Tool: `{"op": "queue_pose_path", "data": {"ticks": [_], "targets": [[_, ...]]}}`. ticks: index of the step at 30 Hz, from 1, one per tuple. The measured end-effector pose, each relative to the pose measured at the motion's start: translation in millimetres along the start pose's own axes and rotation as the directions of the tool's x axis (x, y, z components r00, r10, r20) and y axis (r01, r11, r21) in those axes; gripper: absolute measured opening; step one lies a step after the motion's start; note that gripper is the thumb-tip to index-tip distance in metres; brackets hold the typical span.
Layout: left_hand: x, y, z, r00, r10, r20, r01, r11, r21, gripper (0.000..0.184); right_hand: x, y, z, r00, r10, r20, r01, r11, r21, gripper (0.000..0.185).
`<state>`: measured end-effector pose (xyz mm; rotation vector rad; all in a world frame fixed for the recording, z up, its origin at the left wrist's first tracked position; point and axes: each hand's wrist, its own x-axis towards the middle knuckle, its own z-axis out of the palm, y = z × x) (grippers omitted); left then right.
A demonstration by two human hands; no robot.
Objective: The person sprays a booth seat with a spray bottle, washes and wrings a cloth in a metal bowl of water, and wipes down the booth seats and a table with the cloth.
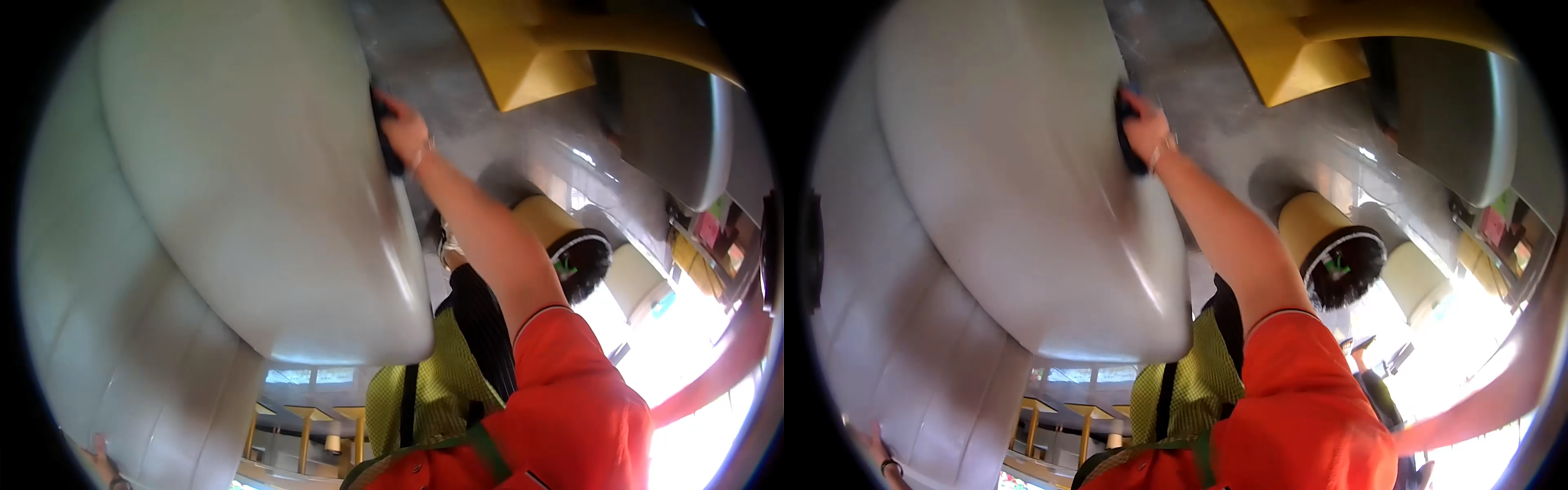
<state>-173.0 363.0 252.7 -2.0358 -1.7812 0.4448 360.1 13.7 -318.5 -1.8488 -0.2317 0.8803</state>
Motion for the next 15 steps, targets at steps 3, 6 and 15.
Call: {"op": "queue_pose_path", "data": {"ticks": [3, 6, 15], "targets": [[-10, 33, -14, 0.991, -0.13, 0.04, 0.134, 0.984, -0.118, 0.089, 26, 48, 21, 0.993, -0.112, -0.047, 0.109, 0.992, -0.068, 0.047], [-18, 60, -19, 0.968, -0.24, 0.076, 0.249, 0.955, -0.159, 0.087, -25, 195, 33, 0.986, 0.162, 0.041, -0.159, 0.985, -0.068, 0.047], [21, -1, 6, 0.869, -0.296, 0.395, 0.479, 0.704, -0.525, 0.079, -285, 322, -14, 0.872, 0.461, 0.164, -0.436, 0.884, -0.168, 0.049]]}}
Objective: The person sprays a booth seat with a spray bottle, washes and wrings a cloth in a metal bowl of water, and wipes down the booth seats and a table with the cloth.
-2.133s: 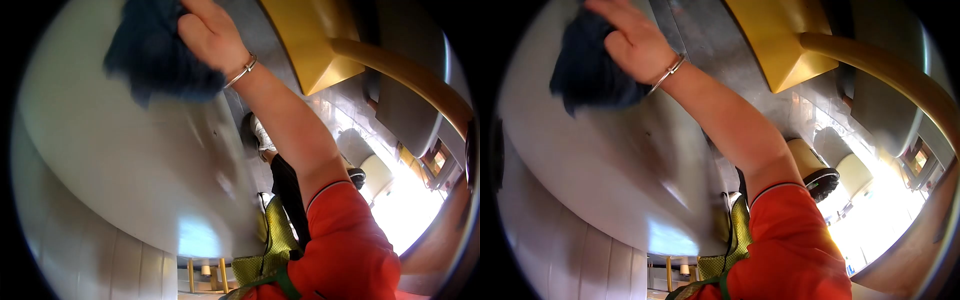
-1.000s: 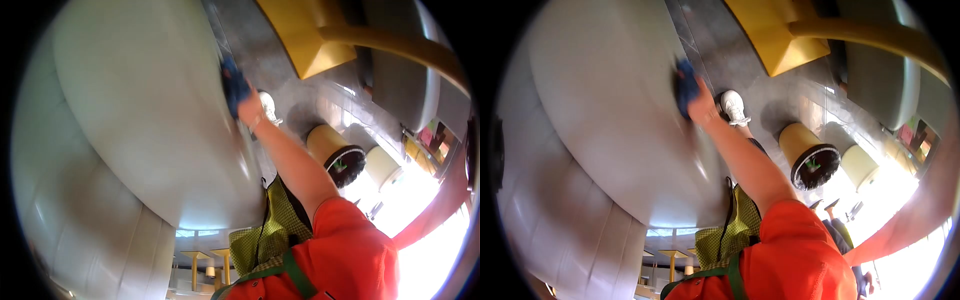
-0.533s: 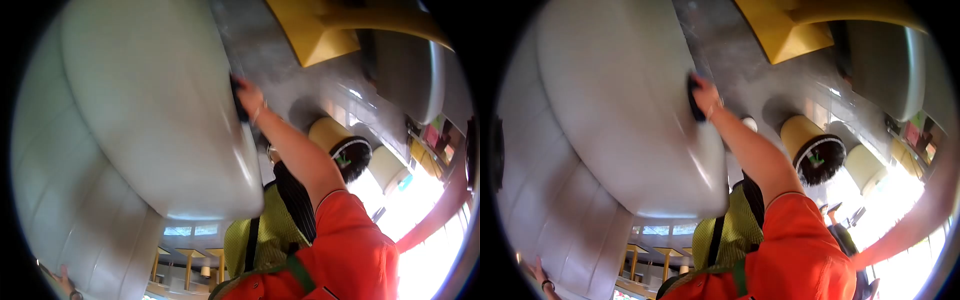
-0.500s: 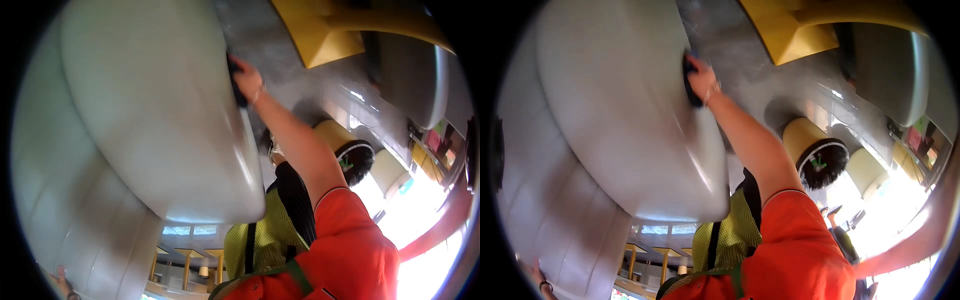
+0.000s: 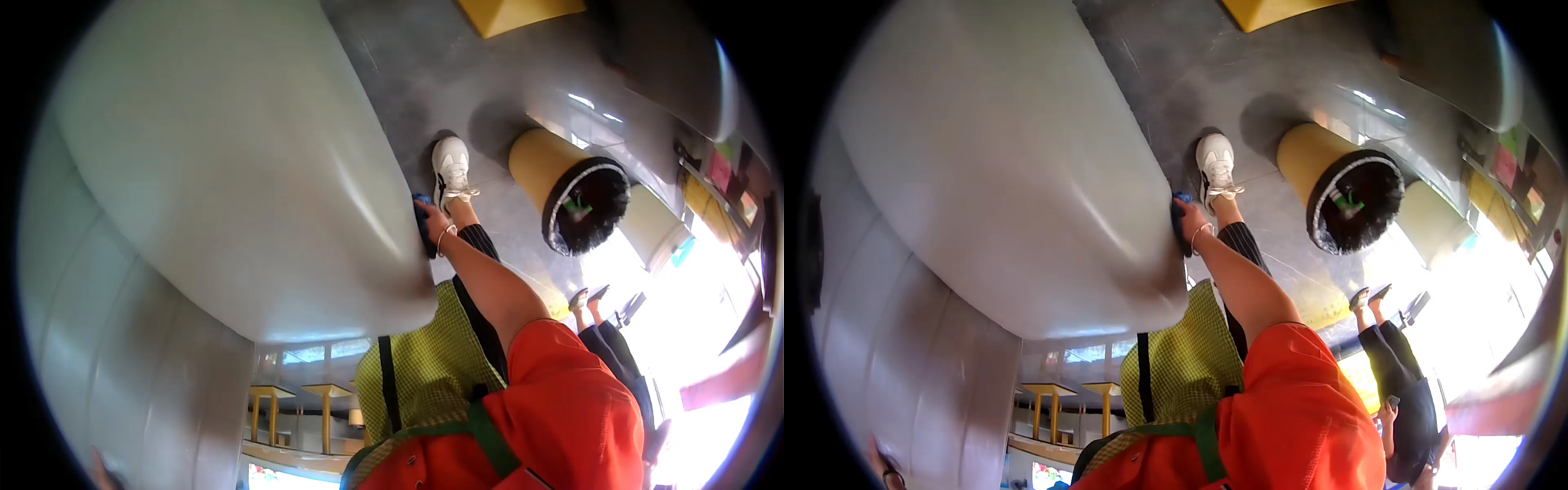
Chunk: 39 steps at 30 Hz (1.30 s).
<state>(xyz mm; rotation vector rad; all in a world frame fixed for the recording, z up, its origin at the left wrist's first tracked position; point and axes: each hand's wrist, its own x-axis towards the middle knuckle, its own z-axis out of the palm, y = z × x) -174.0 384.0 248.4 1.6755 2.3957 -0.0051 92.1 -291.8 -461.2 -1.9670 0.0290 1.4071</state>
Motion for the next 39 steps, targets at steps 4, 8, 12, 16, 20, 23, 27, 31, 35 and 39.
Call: {"op": "queue_pose_path", "data": {"ticks": [4, 8, 12, 16, 20, 23, 27, 31, 35, 39], "targets": [[47, -23, -20, 0.995, 0.093, -0.024, -0.092, 0.995, 0.048, 0.068, -77, -96, -25, 0.973, 0.227, -0.049, -0.219, 0.967, 0.133, 0.047], [-13, 4, 29, 0.981, 0.188, -0.05, -0.191, 0.979, -0.075, 0.087, -46, -244, -55, 0.965, -0.214, -0.155, 0.232, 0.966, 0.114, 0.048], [-22, 17, 36, 0.985, 0.165, -0.055, -0.165, 0.986, 0.012, 0.085, -37, -396, -87, 0.827, -0.527, -0.195, 0.557, 0.815, 0.158, 0.055], [-32, 17, 39, 0.937, 0.349, 0.031, -0.347, 0.936, -0.068, 0.085, -115, -325, -68, 0.663, -0.745, -0.074, 0.725, 0.663, -0.187, 0.062], [-36, 3, 32, 0.831, 0.533, -0.16, -0.518, 0.846, 0.124, 0.085, -209, -254, -31, 0.415, -0.815, 0.404, 0.809, 0.127, -0.574, 0.04], [-51, 13, 45, 0.878, 0.472, -0.079, -0.468, 0.882, 0.062, 0.084, -167, -292, -41, 0.046, -0.734, 0.677, 0.896, -0.27, -0.353, 0.039], [-65, 14, 54, 0.873, 0.479, -0.089, -0.471, 0.876, 0.1, 0.081, -70, -434, -14, 0.091, -0.779, 0.62, 0.759, -0.349, -0.55, 0.026], [-72, 23, 61, 0.781, 0.613, -0.122, -0.575, 0.781, 0.243, 0.078, 46, -613, 2, 0.176, -0.937, 0.301, 0.491, -0.181, -0.852, 0.029], [-69, 16, 60, 0.842, 0.492, -0.222, -0.399, 0.844, 0.358, 0.082, 73, -644, 89, 0.265, -0.927, 0.266, 0.451, -0.125, -0.884, 0.036], [-99, 53, 82, 0.864, 0.392, -0.317, -0.345, 0.918, 0.196, 0.083, -37, -532, 241, 0.337, -0.564, 0.754, 0.659, -0.431, -0.617, 0.045]]}}
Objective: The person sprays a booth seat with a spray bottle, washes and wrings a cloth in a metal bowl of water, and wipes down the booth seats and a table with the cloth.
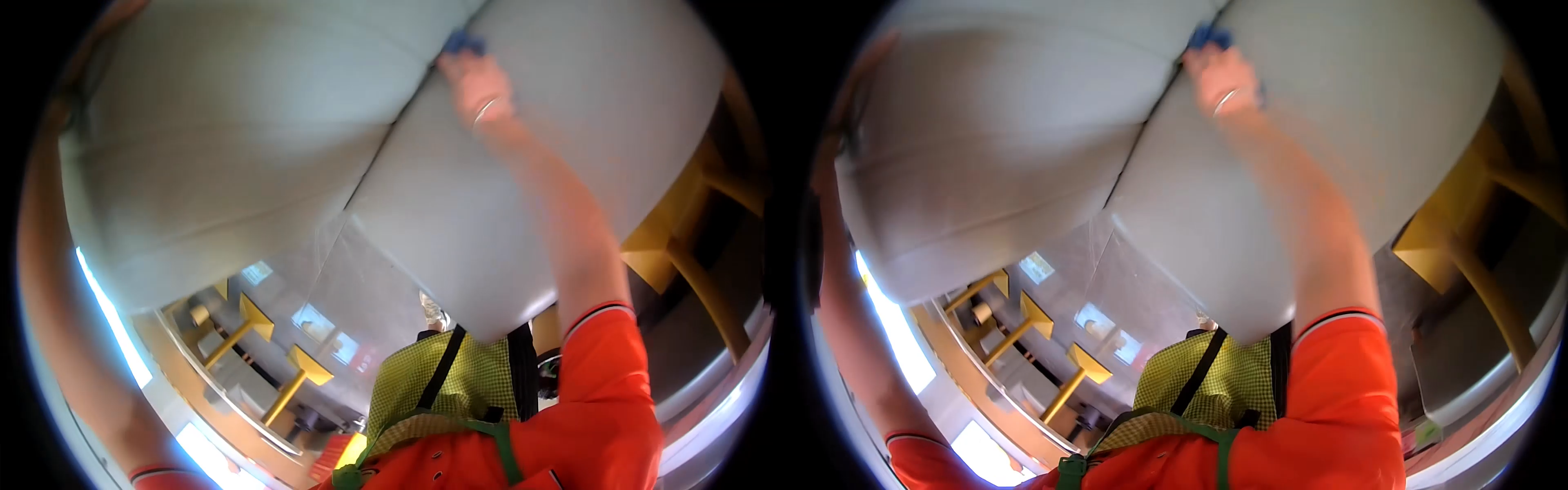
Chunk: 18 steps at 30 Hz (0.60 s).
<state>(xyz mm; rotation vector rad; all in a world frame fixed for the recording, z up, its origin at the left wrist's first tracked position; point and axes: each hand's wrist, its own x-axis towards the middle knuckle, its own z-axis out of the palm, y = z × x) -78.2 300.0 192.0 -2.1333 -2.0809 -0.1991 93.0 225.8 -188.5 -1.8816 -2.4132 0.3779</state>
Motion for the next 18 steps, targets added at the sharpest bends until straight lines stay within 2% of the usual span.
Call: {"op": "queue_pose_path", "data": {"ticks": [1, 3, 5, 6, 7, 9, 10, 11, 12, 13, 15, 16, 18], "targets": [[-6, 7, 3, 1.0, 0.002, -0.016, -0.002, 1.0, -0.019, 0.084, -19, -46, 16, 0.999, -0.004, -0.036, 0.008, 0.994, 0.109, 0.043], [-27, -2, 10, 0.988, 0.115, -0.102, -0.123, 0.989, -0.082, 0.079, -51, -107, 25, 0.993, -0.079, 0.083, 0.061, 0.976, 0.207, 0.041], [-59, 0, 22, 0.929, 0.296, -0.223, -0.359, 0.871, -0.337, 0.066, -79, -141, 41, 0.981, -0.187, 0.059, 0.167, 0.954, 0.248, 0.04], [-74, -10, 29, 0.84, 0.438, -0.32, -0.523, 0.811, -0.263, 0.064, -91, -148, 47, 0.981, -0.185, 0.057, 0.167, 0.958, 0.231, 0.04], [-89, -19, 35, 0.72, 0.564, -0.405, -0.664, 0.729, -0.165, 0.061, -98, -156, 52, 0.966, -0.253, 0.044, 0.238, 0.945, 0.223, 0.034], [-144, -26, 35, 0.712, 0.613, -0.344, -0.676, 0.73, -0.098, 0.067, -118, -162, 42, 0.94, -0.337, 0.047, 0.314, 0.913, 0.26, 0.025], [-182, -17, 35, 0.82, 0.526, -0.225, -0.572, 0.761, -0.306, 0.069, -119, -165, 43, 0.944, -0.327, 0.039, 0.306, 0.915, 0.262, 0.025], [-219, -8, 35, 0.901, 0.422, -0.099, -0.415, 0.774, -0.478, 0.072, -120, -167, 46, 0.91, -0.412, 0.041, 0.384, 0.879, 0.283, 0.023], [-240, -4, 35, 0.916, 0.401, -0.007, -0.334, 0.754, -0.566, 0.074, -122, -167, 49, 0.868, -0.495, 0.041, 0.461, 0.834, 0.301, 0.021], [-258, -2, 36, 0.929, 0.37, 0.017, -0.291, 0.756, -0.586, 0.069, -126, -167, 49, 0.871, -0.49, 0.034, 0.461, 0.839, 0.291, 0.021], [-288, -5, 42, 0.949, 0.305, 0.075, -0.189, 0.746, -0.638, 0.064, -141, -174, 50, 0.782, -0.623, -0.003, 0.601, 0.753, 0.268, 0.017], [-301, -11, 49, 0.956, 0.276, 0.103, -0.138, 0.728, -0.672, 0.063, -146, -177, 51, 0.781, -0.625, -0.005, 0.603, 0.752, 0.264, 0.017], [-330, -26, 55, 0.94, 0.226, 0.254, 0.039, 0.671, -0.741, 0.067, -174, -183, 51, 0.704, -0.71, 0.015, 0.679, 0.679, 0.28, 0.015]]}}
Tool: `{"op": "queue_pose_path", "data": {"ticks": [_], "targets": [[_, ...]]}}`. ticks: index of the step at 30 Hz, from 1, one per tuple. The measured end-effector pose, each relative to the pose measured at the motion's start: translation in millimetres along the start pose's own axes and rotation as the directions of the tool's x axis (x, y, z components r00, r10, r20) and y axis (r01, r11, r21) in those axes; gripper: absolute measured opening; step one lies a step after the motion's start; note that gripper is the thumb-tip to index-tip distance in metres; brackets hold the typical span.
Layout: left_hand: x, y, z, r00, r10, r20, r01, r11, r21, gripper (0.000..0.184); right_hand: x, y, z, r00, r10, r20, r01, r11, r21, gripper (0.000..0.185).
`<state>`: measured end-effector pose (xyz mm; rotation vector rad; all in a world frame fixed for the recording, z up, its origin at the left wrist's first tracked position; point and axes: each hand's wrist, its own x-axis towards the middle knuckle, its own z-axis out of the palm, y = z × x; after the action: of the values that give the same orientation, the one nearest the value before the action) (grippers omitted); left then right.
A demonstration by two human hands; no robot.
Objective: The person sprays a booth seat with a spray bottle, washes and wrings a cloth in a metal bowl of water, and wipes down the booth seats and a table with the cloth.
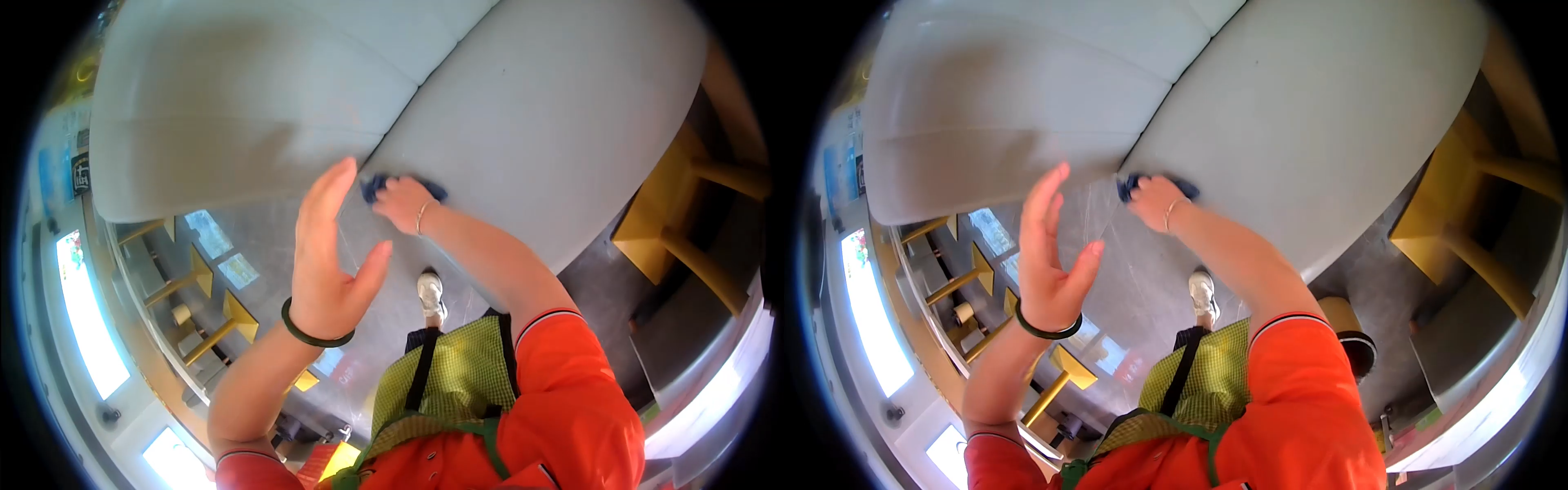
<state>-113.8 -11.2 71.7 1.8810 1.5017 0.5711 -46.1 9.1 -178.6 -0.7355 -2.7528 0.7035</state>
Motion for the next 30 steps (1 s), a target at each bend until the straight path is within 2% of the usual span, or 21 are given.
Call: {"op": "queue_pose_path", "data": {"ticks": [2, 4, 5, 7, 8, 9, 10, 11, 12, 14, 15, 16, 17, 18, 20, 22, 23, 25, 26, 28, 30], "targets": [[-31, -9, -3, 0.994, -0.099, 0.04, 0.095, 0.991, 0.091, 0.065, -39, -35, 20, 0.964, -0.134, 0.228, 0.157, 0.984, -0.083, 0.015], [-65, -24, 0, 0.98, -0.194, -0.038, 0.198, 0.972, 0.129, 0.06, -101, -43, 36, 0.964, -0.263, 0.036, 0.264, 0.964, -0.027, 0.014], [-86, -33, 2, 0.957, -0.286, -0.055, 0.291, 0.952, 0.094, 0.06, -111, -34, 18, 0.969, -0.239, 0.065, 0.242, 0.97, -0.036, 0.014], [-126, -50, 9, 0.891, -0.453, -0.041, 0.454, 0.891, 0.028, 0.06, -120, 3, -50, 0.955, 0.058, 0.292, -0.042, 0.997, -0.062, 0.015], [-145, -55, 10, 0.849, -0.528, -0.029, 0.529, 0.849, 0.017, 0.06, -138, 46, -79, 0.988, 0.115, 0.104, -0.093, 0.977, -0.191, 0.02], [-165, -60, 11, 0.822, -0.57, -0.013, 0.57, 0.821, 0.03, 0.06, -150, 90, -108, 0.956, 0.292, -0.007, -0.284, 0.923, -0.259, 0.022], [-184, -64, 13, 0.79, -0.613, -0.008, 0.612, 0.789, 0.051, 0.06, -174, 152, -126, 0.92, 0.294, -0.261, -0.37, 0.871, -0.323, 0.017], [-205, -68, 15, 0.791, -0.612, -0.006, 0.612, 0.789, 0.05, 0.06, -194, 200, -148, 0.809, 0.503, -0.305, -0.568, 0.803, -0.182, 0.021], [-226, -70, 17, 0.765, -0.643, -0.019, 0.643, 0.765, 0.009, 0.06, -220, 237, -171, 0.737, 0.52, -0.431, -0.608, 0.789, -0.086, 0.027], [-235, -75, 23, 0.735, -0.678, 0.006, 0.678, 0.735, -0.026, 0.06, -237, 243, -189, 0.469, 0.698, -0.541, -0.869, 0.473, -0.144, 0.031], [-236, -68, 25, 0.68, -0.732, 0.031, 0.732, 0.678, -0.065, 0.06, -244, 224, -177, 0.459, 0.717, -0.524, -0.878, 0.455, -0.147, 0.031], [-236, -63, 32, 0.625, -0.779, 0.039, 0.778, 0.618, -0.115, 0.06, -240, 197, -158, 0.57, 0.648, -0.505, -0.806, 0.56, -0.191, 0.03], [-235, -61, 37, 0.655, -0.753, 0.062, 0.753, 0.645, -0.13, 0.062, -234, 166, -139, 0.671, 0.563, -0.483, -0.719, 0.654, -0.237, 0.03], [-234, -63, 46, 0.656, -0.751, 0.075, 0.753, 0.644, -0.135, 0.062, -232, 125, -115, 0.728, 0.624, -0.283, -0.683, 0.698, -0.218, 0.032], [-226, -66, 55, 0.663, -0.736, 0.138, 0.745, 0.631, -0.216, 0.063, -222, 43, -45, 0.82, 0.57, -0.058, -0.563, 0.784, -0.26, 0.03], [-213, -51, 62, 0.696, -0.704, 0.142, 0.714, 0.658, -0.239, 0.063, -209, -38, -27, 0.844, 0.53, -0.083, -0.533, 0.846, -0.025, 0.031], [-211, -49, 62, 0.702, -0.7, 0.132, 0.708, 0.667, -0.231, 0.063, -206, -67, -14, 0.844, 0.532, -0.069, -0.535, 0.844, -0.031, 0.034], [-223, -51, 52, 0.704, -0.699, 0.125, 0.707, 0.674, -0.214, 0.064, -191, -110, 7, 0.893, 0.404, 0.198, -0.441, 0.871, 0.215, 0.039], [-230, -54, 51, 0.685, -0.718, 0.122, 0.725, 0.654, -0.218, 0.064, -198, -127, 42, 0.944, 0.259, 0.202, -0.319, 0.871, 0.373, 0.037], [-236, -59, 36, 0.642, -0.757, 0.123, 0.765, 0.62, -0.176, 0.066, -193, -135, 39, 0.927, 0.334, 0.169, -0.372, 0.764, 0.527, 0.033], [-249, -68, 23, 0.625, -0.777, 0.078, 0.776, 0.607, -0.17, 0.064, -166, -94, -38, 0.832, 0.523, 0.185, -0.542, 0.695, 0.471, 0.034]]}}
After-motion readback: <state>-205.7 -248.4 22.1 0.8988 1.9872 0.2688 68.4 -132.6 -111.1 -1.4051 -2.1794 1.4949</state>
